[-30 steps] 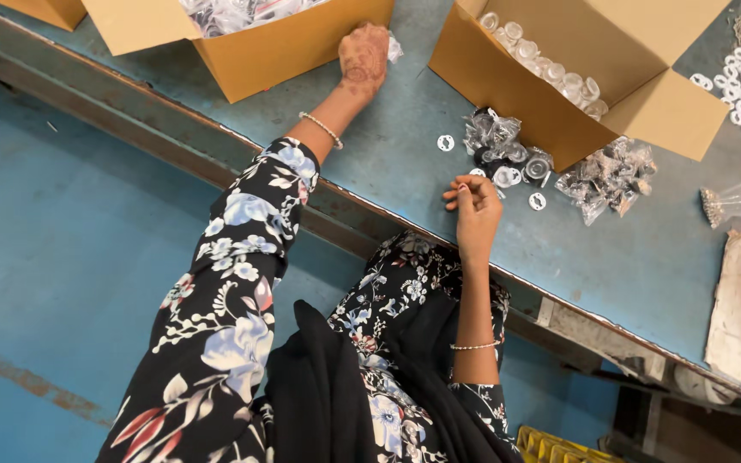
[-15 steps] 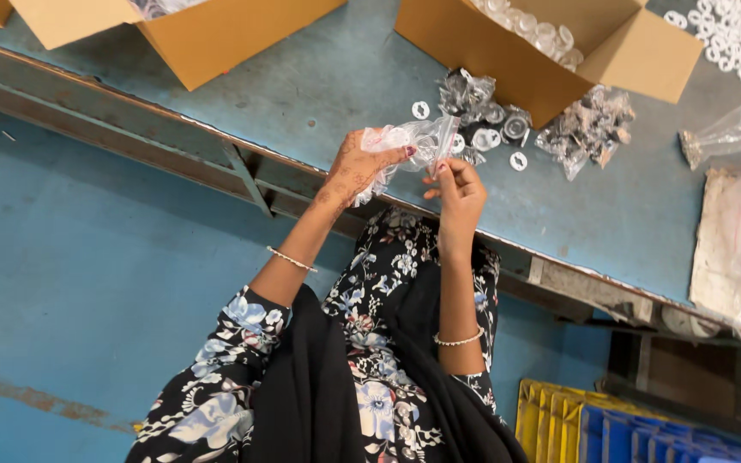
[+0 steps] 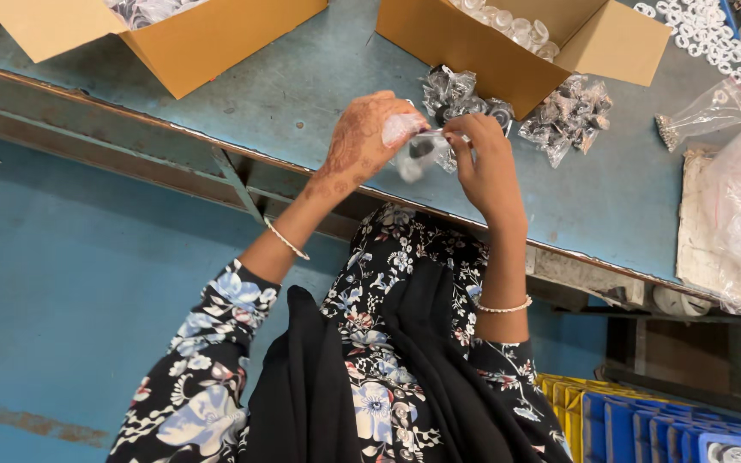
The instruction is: The person sorts small white and black plastic parts on a table, places them into small clear plastic bags, and puts the filled bags into a cardboard box. The person also handles loose parts and organizes them on the work surface.
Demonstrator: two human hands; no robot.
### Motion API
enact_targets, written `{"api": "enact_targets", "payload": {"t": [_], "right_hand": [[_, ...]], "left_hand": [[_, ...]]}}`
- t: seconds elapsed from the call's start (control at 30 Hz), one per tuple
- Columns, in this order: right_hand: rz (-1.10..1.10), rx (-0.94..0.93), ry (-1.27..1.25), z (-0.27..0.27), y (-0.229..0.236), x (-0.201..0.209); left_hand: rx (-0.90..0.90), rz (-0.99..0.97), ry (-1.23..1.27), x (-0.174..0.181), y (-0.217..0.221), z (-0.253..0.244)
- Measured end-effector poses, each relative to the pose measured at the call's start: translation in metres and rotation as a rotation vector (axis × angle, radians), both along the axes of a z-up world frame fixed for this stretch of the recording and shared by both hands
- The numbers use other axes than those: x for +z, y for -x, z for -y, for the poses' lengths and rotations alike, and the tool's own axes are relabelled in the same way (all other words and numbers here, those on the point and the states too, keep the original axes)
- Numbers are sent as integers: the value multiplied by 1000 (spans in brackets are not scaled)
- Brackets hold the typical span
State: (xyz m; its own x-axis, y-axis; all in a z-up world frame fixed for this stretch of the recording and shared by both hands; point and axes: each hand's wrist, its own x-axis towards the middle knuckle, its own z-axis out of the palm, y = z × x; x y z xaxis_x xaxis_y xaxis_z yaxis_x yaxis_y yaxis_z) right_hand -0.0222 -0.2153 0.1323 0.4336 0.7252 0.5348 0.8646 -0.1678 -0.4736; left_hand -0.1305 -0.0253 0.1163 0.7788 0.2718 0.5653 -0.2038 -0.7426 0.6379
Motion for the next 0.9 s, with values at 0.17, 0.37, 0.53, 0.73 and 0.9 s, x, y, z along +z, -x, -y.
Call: {"api": "enact_targets", "payload": {"t": [0.17, 0.37, 0.53, 0.73, 0.9], "right_hand": [[17, 46, 93, -1, 10, 17], [-5, 71, 95, -2, 14, 13], [43, 3, -99, -8, 14, -12], [-721, -106, -357, -7, 21, -66], [-984, 96, -344, -3, 17, -86]], "left_hand": [[-76, -133, -10, 5, -3, -5], [-36, -442, -18, -8, -7, -12], [-132, -502, 201, -36, -29, -28], [-464, -410, 1021, -83, -37, -25], [-468, -467, 1076, -89, -38, -5]]}}
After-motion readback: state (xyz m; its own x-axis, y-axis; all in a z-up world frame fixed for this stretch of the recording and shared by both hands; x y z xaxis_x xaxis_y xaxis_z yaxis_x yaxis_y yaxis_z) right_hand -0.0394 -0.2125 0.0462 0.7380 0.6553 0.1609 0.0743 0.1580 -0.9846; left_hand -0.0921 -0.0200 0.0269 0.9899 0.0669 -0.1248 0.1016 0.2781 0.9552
